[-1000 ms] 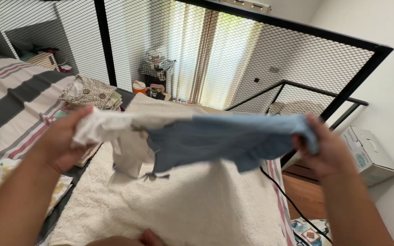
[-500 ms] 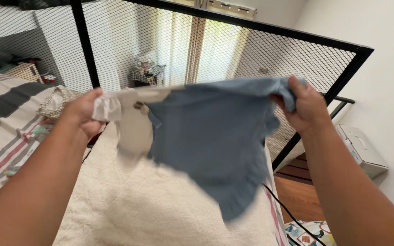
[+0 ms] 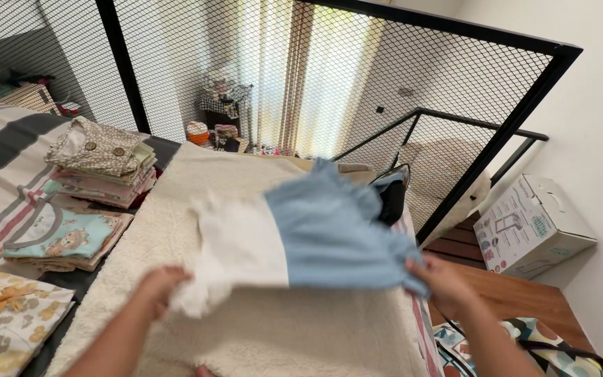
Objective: The person irons a small blue and white garment on a bed using a handheld iron. They smooth the fabric, press different sections, fold the garment, and place it on a stack of folded clothes.
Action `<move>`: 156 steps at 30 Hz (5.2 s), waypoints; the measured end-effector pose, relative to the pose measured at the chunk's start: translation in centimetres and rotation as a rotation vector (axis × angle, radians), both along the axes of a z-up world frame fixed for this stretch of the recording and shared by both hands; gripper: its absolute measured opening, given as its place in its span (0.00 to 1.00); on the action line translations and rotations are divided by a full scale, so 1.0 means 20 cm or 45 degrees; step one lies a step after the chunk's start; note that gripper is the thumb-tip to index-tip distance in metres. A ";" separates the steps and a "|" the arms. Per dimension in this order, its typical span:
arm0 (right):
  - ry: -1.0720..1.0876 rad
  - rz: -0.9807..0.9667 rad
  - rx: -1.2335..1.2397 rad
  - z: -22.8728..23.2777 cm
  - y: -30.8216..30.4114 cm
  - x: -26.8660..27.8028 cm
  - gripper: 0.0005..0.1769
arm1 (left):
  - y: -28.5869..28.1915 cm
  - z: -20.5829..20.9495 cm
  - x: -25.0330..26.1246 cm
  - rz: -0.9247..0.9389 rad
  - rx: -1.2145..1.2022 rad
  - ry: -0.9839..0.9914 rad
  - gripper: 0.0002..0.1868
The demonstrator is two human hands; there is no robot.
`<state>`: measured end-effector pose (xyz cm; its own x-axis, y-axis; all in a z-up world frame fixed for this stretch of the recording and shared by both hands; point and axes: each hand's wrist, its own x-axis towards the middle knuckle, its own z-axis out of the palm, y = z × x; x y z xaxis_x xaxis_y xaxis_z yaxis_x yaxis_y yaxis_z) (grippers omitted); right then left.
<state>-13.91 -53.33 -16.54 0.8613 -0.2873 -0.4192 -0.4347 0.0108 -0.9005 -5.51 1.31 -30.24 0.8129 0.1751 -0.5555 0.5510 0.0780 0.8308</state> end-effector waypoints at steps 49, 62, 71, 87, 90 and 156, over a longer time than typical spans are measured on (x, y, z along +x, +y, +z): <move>-0.584 0.960 -1.824 -0.63 1.29 0.30 0.09 | -0.08 0.15 -0.26 -0.710 0.221 0.684 0.13; -0.695 1.188 -1.872 -0.67 1.40 0.27 0.12 | -0.03 -0.08 -0.21 -0.953 0.281 0.760 0.24; -0.723 1.112 -1.885 -0.70 1.47 0.24 0.07 | 0.02 -0.51 -0.06 -0.906 0.160 1.180 0.17; -0.687 0.851 -2.218 -0.81 0.90 0.25 0.02 | -0.05 -0.38 -0.05 -1.433 0.954 0.902 0.19; -0.302 0.682 -2.153 -0.66 0.55 0.25 0.01 | -0.05 -0.41 -0.04 -1.485 1.145 0.670 0.19; 0.135 0.668 -1.769 -0.36 0.58 0.24 0.11 | -0.68 0.29 -0.41 -1.701 1.642 0.196 0.57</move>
